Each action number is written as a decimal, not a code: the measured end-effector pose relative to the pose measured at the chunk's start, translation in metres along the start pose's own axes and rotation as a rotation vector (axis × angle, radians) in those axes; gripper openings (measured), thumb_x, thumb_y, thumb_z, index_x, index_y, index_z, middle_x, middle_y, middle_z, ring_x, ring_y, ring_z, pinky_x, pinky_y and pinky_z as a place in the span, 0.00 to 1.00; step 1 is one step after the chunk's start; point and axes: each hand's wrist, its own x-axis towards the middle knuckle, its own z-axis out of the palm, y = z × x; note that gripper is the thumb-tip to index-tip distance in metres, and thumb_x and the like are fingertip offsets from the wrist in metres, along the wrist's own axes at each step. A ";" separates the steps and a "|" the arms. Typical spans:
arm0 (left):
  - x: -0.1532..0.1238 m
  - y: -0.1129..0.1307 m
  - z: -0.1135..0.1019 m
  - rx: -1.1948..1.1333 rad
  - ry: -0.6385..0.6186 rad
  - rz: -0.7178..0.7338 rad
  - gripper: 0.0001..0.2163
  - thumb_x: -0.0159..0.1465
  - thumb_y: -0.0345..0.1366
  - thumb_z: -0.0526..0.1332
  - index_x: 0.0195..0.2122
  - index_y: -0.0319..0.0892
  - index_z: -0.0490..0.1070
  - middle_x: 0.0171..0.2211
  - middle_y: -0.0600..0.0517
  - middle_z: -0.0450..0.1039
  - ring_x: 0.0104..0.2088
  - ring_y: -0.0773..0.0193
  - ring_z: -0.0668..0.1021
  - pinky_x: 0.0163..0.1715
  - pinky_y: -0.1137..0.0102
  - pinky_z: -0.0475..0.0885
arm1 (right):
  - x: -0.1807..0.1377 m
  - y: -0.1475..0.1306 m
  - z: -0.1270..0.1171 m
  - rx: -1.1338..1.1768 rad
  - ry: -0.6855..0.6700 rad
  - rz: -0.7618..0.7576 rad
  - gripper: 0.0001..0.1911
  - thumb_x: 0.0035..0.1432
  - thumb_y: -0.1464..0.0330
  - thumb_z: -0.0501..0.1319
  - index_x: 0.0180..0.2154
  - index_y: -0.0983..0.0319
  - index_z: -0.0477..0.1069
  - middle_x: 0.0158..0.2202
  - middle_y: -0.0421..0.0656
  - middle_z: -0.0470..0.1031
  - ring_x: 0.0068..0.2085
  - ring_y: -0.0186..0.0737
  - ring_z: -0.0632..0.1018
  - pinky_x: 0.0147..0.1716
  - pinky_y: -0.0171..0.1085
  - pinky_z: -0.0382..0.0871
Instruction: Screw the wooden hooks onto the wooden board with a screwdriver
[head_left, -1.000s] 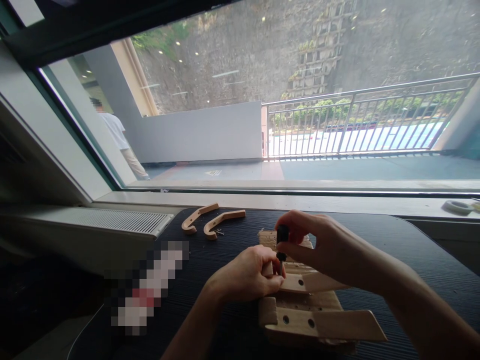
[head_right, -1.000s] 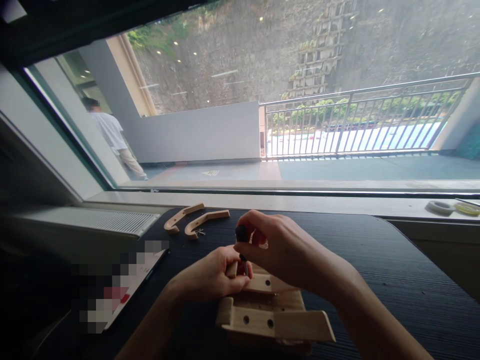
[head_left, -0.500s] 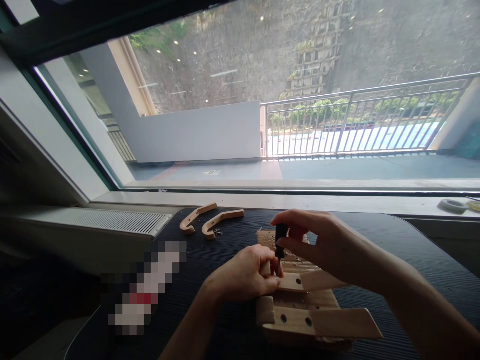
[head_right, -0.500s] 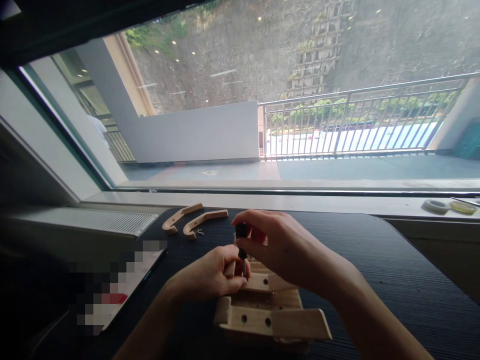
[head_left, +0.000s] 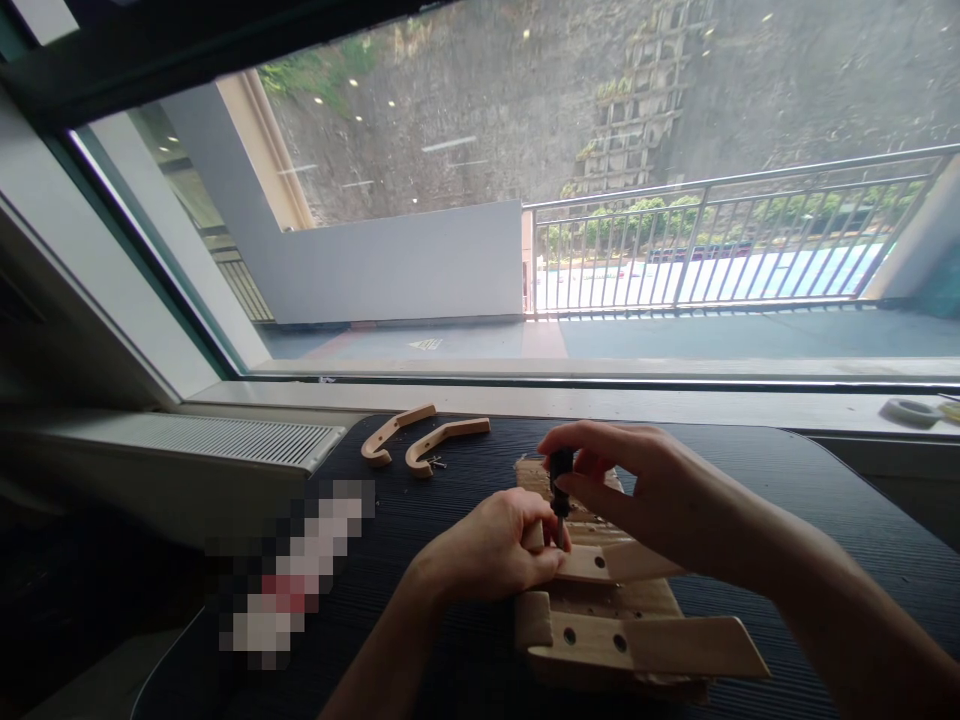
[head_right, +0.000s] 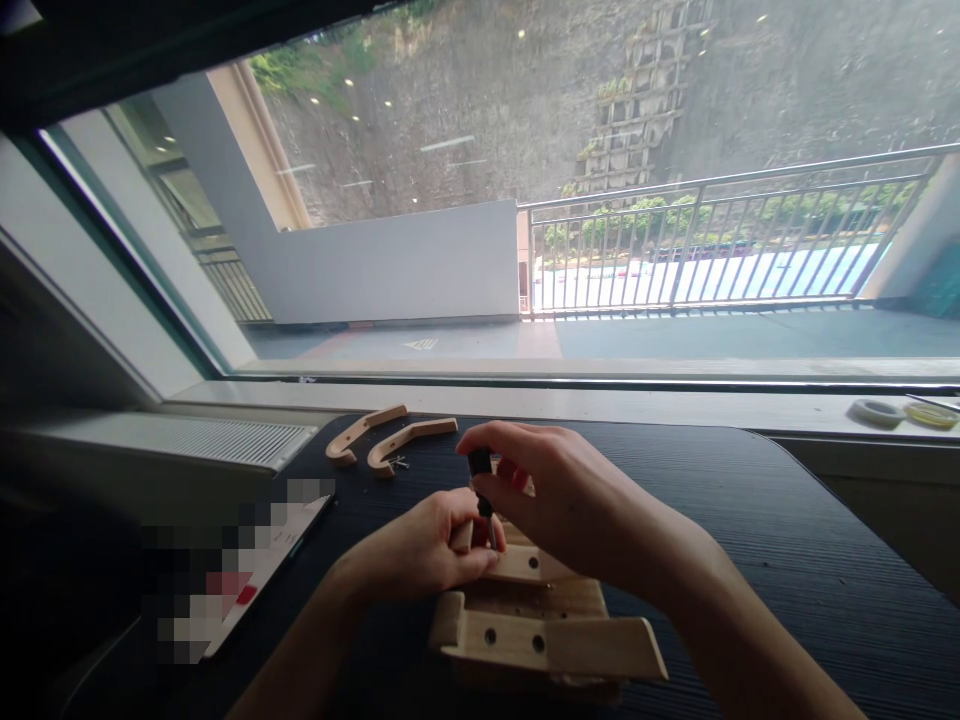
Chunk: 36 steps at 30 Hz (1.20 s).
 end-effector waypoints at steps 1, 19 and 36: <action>0.000 0.000 0.000 0.006 0.004 0.003 0.08 0.56 0.36 0.60 0.35 0.41 0.74 0.23 0.59 0.61 0.24 0.73 0.63 0.24 0.77 0.58 | 0.000 0.000 0.000 -0.008 0.009 -0.011 0.11 0.61 0.68 0.57 0.46 0.54 0.69 0.34 0.35 0.74 0.31 0.30 0.73 0.30 0.30 0.65; 0.000 -0.002 0.001 -0.010 0.002 0.013 0.07 0.56 0.36 0.60 0.33 0.40 0.73 0.25 0.58 0.64 0.25 0.73 0.65 0.23 0.79 0.59 | -0.002 0.004 0.003 -0.062 0.029 -0.015 0.12 0.61 0.66 0.57 0.47 0.50 0.67 0.31 0.33 0.73 0.30 0.29 0.73 0.27 0.29 0.65; 0.003 -0.002 0.002 -0.030 -0.005 0.025 0.07 0.56 0.34 0.59 0.34 0.39 0.75 0.21 0.59 0.61 0.22 0.73 0.62 0.22 0.78 0.57 | 0.007 0.007 0.008 -0.126 0.107 -0.026 0.11 0.57 0.66 0.61 0.43 0.56 0.66 0.27 0.33 0.70 0.26 0.29 0.69 0.26 0.30 0.62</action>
